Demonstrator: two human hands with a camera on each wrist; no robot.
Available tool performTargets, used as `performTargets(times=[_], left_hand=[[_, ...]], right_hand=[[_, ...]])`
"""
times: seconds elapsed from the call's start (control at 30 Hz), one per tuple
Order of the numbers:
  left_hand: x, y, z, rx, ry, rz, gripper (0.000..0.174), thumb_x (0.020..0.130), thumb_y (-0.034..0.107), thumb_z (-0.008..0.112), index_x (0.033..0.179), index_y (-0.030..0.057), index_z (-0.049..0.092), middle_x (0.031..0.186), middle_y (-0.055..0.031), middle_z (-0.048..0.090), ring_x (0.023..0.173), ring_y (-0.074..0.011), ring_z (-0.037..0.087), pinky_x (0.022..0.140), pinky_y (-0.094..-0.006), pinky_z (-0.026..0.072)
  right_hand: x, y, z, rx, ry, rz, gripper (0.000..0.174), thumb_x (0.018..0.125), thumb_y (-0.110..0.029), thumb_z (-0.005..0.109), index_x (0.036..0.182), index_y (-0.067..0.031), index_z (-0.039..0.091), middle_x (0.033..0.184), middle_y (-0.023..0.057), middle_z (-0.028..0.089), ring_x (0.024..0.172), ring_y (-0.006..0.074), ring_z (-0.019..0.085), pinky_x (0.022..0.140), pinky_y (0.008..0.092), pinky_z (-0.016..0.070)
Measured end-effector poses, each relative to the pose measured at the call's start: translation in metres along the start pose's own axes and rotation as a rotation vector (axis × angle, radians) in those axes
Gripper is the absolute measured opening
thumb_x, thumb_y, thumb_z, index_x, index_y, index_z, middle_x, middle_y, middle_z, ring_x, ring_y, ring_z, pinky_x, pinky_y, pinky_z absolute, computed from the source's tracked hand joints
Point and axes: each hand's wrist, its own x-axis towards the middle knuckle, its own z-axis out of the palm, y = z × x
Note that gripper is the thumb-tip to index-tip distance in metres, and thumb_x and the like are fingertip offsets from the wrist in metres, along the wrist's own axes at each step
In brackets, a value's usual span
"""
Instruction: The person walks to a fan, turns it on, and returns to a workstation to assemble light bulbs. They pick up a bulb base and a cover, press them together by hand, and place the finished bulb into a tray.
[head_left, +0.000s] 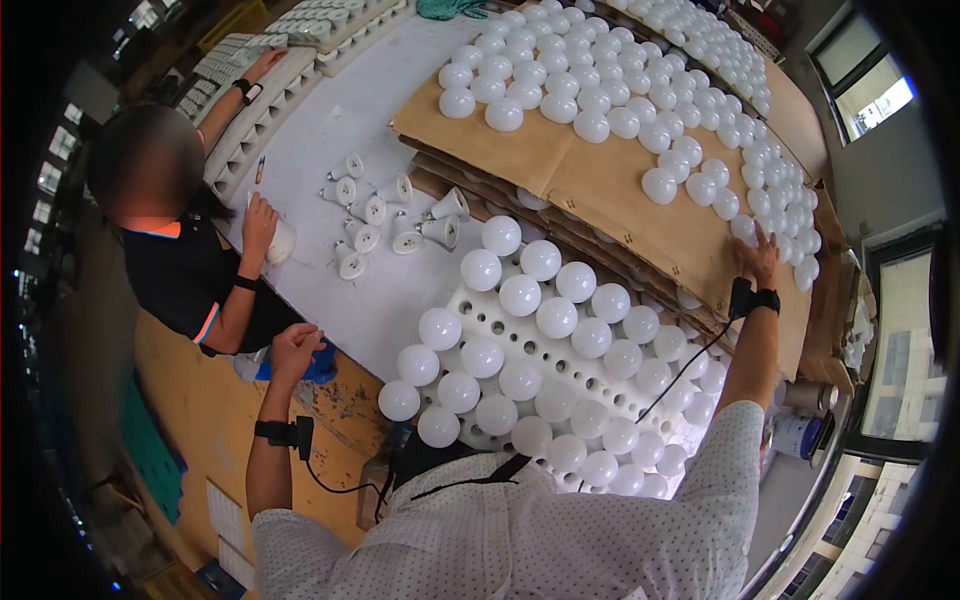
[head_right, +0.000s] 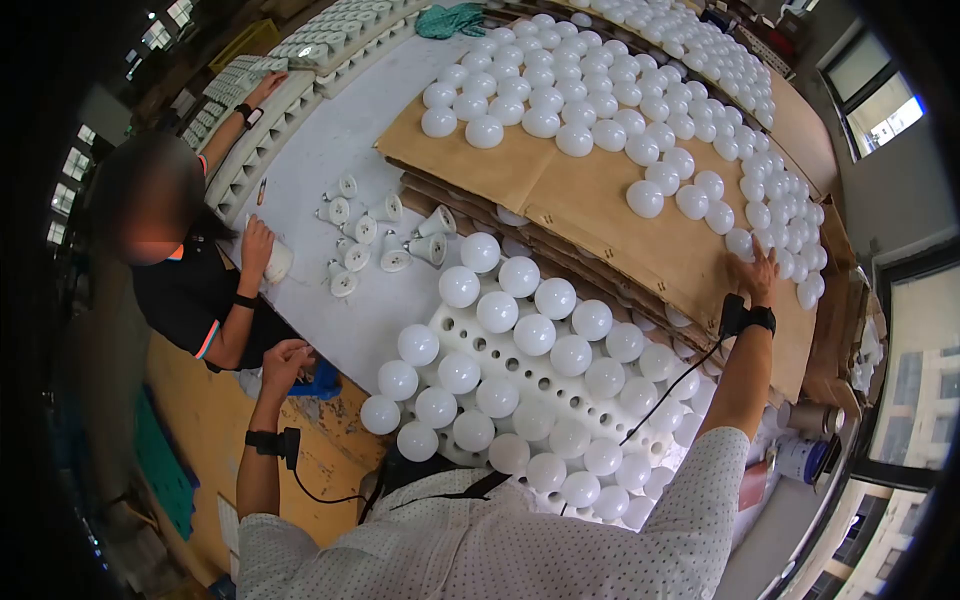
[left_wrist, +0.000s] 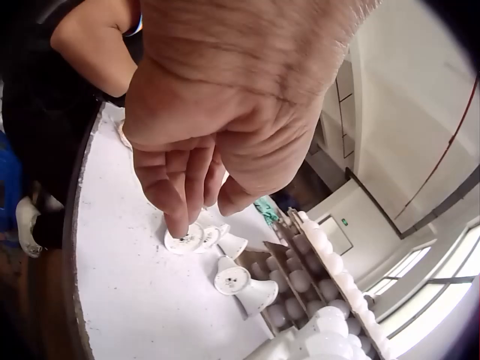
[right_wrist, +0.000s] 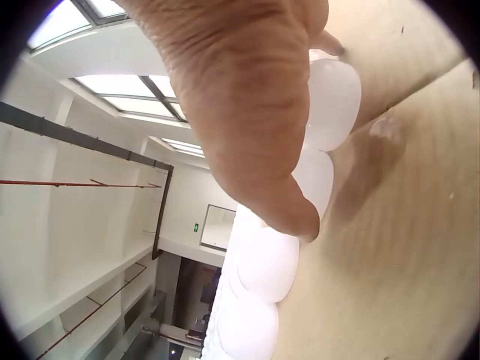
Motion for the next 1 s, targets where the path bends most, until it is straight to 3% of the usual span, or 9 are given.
performTargets(times=[0.07,0.13,0.17,0.23,0.37,0.57,0.67,0.77,1.0], left_hand=[[0.009,-0.009,0.003,0.019,0.0,-0.046,0.023,0.081,0.01,0.059,0.098,-0.0046,0.058,0.085,-0.0105,0.065,0.071,-0.0141,0.063,0.05,-0.02,0.043],[0.024,-0.028,0.009,0.0,0.004,0.016,0.022,0.08,0.012,0.06,0.094,-0.0049,0.058,0.08,-0.011,0.065,0.069,-0.0146,0.064,0.052,-0.0223,0.0462],[0.03,-0.03,0.015,0.01,0.022,0.045,0.022,0.079,0.012,0.061,0.093,-0.0045,0.059,0.08,-0.0113,0.065,0.07,-0.0153,0.064,0.055,-0.0241,0.0476],[0.056,-0.05,0.023,0.199,0.097,0.21,0.023,0.075,0.009,0.062,0.094,-0.0021,0.059,0.081,-0.0125,0.065,0.073,-0.0183,0.064,0.067,-0.028,0.05],[0.081,-0.03,0.042,0.4,0.193,0.296,0.031,0.074,0.004,0.057,0.105,0.0006,0.055,0.1,-0.0161,0.062,0.093,-0.0267,0.061,0.081,-0.032,0.0471],[0.132,-0.026,0.048,0.747,0.198,0.599,0.055,0.07,-0.013,0.043,0.121,0.0041,0.042,0.132,-0.0207,0.037,0.12,-0.0354,0.038,0.098,-0.0379,0.0352],[0.153,-0.025,0.046,0.928,-0.001,0.53,0.061,0.071,-0.013,0.04,0.129,0.0068,0.036,0.139,-0.0151,0.03,0.124,-0.0368,0.032,0.1,-0.0388,0.0332],[0.17,-0.033,0.046,0.939,0.0,0.706,0.042,0.076,-0.008,0.042,0.117,0.0026,0.043,0.135,-0.0178,0.035,0.122,-0.0373,0.035,0.095,-0.0407,0.0385],[0.14,-0.024,0.056,0.925,-0.287,0.685,0.038,0.071,-0.001,0.057,0.107,0.0004,0.047,0.109,-0.0232,0.054,0.101,-0.0393,0.051,0.084,-0.0405,0.0433]], right_hand=[[0.012,0.002,0.008,0.132,0.003,-0.076,0.034,0.072,-0.037,0.065,0.105,-0.0311,0.061,0.133,0.0108,0.04,0.122,0.0377,0.034,0.103,0.0436,0.0255],[0.008,-0.009,0.002,-0.079,0.41,-0.766,0.042,0.073,-0.029,0.067,0.114,-0.0249,0.057,0.131,0.0141,0.041,0.122,0.0347,0.036,0.102,0.0408,0.0279],[-0.001,-0.029,-0.012,-0.069,0.402,-0.777,0.042,0.073,-0.029,0.067,0.114,-0.0249,0.057,0.131,0.0141,0.041,0.122,0.0347,0.036,0.102,0.0408,0.0279],[-0.029,-0.091,-0.055,0.505,0.016,-0.365,0.056,0.072,-0.019,0.066,0.124,-0.0084,0.047,0.124,0.0155,0.048,0.12,0.0353,0.037,0.1,0.0399,0.0317],[-0.056,-0.119,-0.064,0.539,0.062,-0.525,0.06,0.073,-0.018,0.064,0.127,-0.0061,0.042,0.121,0.0218,0.047,0.115,0.0346,0.043,0.093,0.0405,0.0378],[-0.117,-0.108,-0.08,0.186,-0.002,-0.054,0.06,0.076,-0.02,0.064,0.129,-0.0072,0.039,0.107,0.022,0.055,0.097,0.0373,0.054,0.083,0.0418,0.0436],[-0.179,-0.124,-0.136,0.811,-0.074,0.169,0.056,0.078,-0.024,0.064,0.126,-0.0074,0.042,0.097,0.0121,0.059,0.07,0.0204,0.06,0.056,0.0288,0.0478],[-0.241,-0.104,-0.136,1.63,-0.142,0.25,0.054,0.082,-0.022,0.056,0.129,-0.0071,0.035,0.097,0.0097,0.057,0.069,0.0166,0.059,0.054,0.0248,0.0492],[-0.345,-0.173,-0.182,1.7,-0.231,0.07,0.086,0.07,-0.03,0.068,0.137,-0.0062,0.02,0.107,0.0135,0.055,0.077,0.0177,0.058,0.062,0.0274,0.0482]])
